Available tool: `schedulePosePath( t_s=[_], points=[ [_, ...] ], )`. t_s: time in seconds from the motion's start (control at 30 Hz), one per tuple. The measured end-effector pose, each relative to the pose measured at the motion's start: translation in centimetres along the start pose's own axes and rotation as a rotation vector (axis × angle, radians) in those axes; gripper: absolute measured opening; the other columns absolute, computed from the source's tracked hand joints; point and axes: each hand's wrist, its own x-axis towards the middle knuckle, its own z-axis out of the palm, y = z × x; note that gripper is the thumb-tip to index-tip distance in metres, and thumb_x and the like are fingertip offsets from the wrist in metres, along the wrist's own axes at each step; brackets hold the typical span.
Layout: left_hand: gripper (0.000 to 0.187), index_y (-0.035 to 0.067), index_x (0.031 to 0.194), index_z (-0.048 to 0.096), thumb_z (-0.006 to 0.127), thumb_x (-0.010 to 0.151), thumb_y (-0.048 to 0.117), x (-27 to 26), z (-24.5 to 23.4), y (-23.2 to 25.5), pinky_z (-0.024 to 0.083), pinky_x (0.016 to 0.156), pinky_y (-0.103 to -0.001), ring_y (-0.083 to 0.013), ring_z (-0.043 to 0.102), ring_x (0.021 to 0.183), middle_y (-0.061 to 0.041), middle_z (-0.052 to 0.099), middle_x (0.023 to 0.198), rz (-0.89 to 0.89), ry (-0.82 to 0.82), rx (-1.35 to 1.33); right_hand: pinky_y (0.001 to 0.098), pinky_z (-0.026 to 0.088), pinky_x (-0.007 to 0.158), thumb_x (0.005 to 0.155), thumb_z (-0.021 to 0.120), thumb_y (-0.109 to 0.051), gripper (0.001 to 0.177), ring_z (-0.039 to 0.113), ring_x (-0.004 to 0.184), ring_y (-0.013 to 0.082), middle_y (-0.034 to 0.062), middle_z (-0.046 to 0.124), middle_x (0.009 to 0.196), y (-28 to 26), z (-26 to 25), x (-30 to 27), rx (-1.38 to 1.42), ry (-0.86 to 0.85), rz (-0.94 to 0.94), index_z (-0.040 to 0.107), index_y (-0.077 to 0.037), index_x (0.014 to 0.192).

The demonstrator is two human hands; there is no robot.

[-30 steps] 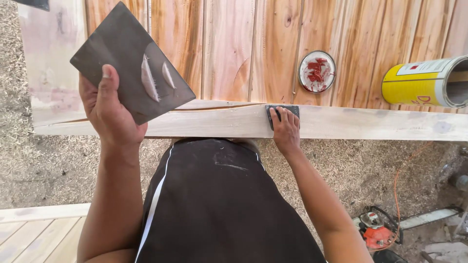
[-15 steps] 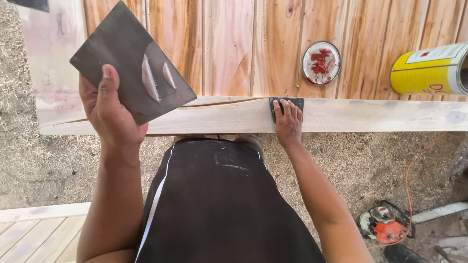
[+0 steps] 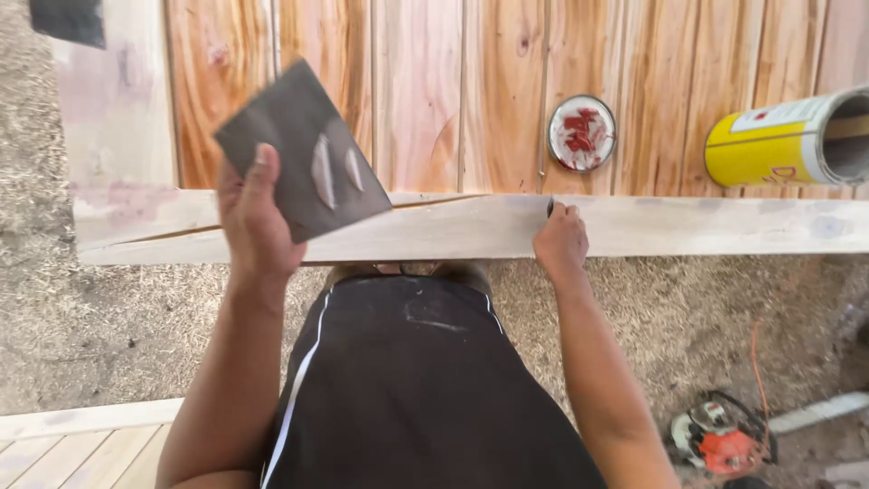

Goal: Applying wood filler to the joints and gaps of a wooden door panel using a putty knife and spatula.

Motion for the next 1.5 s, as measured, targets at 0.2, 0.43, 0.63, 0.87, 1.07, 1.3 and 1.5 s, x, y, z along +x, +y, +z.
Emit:
schedulePosePath(
  t_s=[0.2, 0.43, 0.63, 0.87, 1.07, 1.3, 1.5],
  points=[
    [0.025, 0.005, 0.13, 0.062, 0.054, 0.109, 0.016, -0.1, 1.0, -4.9, 0.061, 0.099, -0.036, -0.0203, 0.07, 0.111, -0.01, 0.07, 0.124, -0.191, -0.102, 0.046, 0.0446, 0.056, 0.09, 0.094, 0.055, -0.011, 0.027, 0.065, 0.109, 0.0368, 0.0209, 0.063, 0.119, -8.7, 2.2, -2.8, -0.108, -0.092, -0.147, 0.063, -0.002, 0.118],
    [0.028, 0.0, 0.126, 0.066, 0.051, 0.113, 0.02, -1.5, 3.3, -8.1, 0.055, 0.09, -0.032, -0.0159, 0.065, 0.104, -0.009, 0.07, 0.115, -0.295, -0.208, 0.238, 0.0404, 0.056, 0.091, 0.098, 0.057, 0.002, 0.039, 0.071, 0.106, 0.0289, 0.01, 0.07, 0.122, -8.3, -13.7, -4.8, 0.483, -0.054, -0.465, 0.067, -0.012, 0.133],
    [0.033, 0.0, 0.136, 0.057, 0.048, 0.109, 0.017, -2.3, 8.4, -7.9, 0.05, 0.099, -0.027, -0.0104, 0.06, 0.112, -0.005, 0.068, 0.121, -0.257, -0.45, 0.341, 0.0455, 0.052, 0.103, 0.077, 0.062, 0.004, 0.056, 0.064, 0.124, 0.0315, 0.0088, 0.072, 0.128, -10.3, -25.2, -7.4, 0.124, 0.162, -0.961, 0.073, -0.013, 0.129],
    [0.028, 0.0, 0.133, 0.061, 0.048, 0.111, 0.013, -1.6, 9.5, -7.6, 0.05, 0.1, -0.028, -0.0111, 0.06, 0.11, -0.006, 0.069, 0.117, -0.131, -0.485, 0.38, 0.0453, 0.052, 0.101, 0.091, 0.064, -0.012, 0.035, 0.064, 0.122, 0.0294, 0.0069, 0.071, 0.128, -11.8, -24.1, -7.6, -0.091, 0.196, -1.098, 0.074, -0.014, 0.125],
    [0.025, 0.003, 0.125, 0.064, 0.052, 0.11, 0.02, -0.1, 6.5, -5.8, 0.059, 0.087, -0.032, -0.0164, 0.065, 0.102, -0.007, 0.069, 0.11, -0.165, -0.212, 0.173, 0.0456, 0.052, 0.101, 0.087, 0.064, -0.006, 0.037, 0.064, 0.12, 0.0292, 0.0083, 0.072, 0.124, -10.0, -24.8, -7.1, -0.06, 0.175, -1.127, 0.075, -0.011, 0.122],
    [0.036, 0.013, 0.132, 0.049, 0.05, 0.098, 0.024, -0.4, 13.4, -2.8, 0.069, 0.071, -0.044, -0.0239, 0.073, 0.094, -0.01, 0.066, 0.11, -0.56, -0.062, -0.133, 0.0499, 0.057, 0.117, 0.098, 0.046, 0.0, 0.041, 0.058, 0.135, 0.0391, 0.0232, 0.053, 0.136, -9.5, -24.8, -8.2, 0.849, 0.525, -1.181, 0.049, -0.001, 0.139],
    [0.036, 0.004, 0.137, 0.053, 0.057, 0.105, 0.02, -2.1, 15.8, -4.9, 0.062, 0.081, -0.036, -0.0193, 0.069, 0.102, -0.011, 0.068, 0.118, -0.476, -0.209, -0.43, 0.0515, 0.051, 0.12, 0.098, 0.046, 0.019, 0.047, 0.051, 0.142, 0.044, 0.019, 0.044, 0.145, -8.0, -22.4, -7.6, 0.499, 0.571, -1.113, 0.046, -0.001, 0.14]
  ],
)
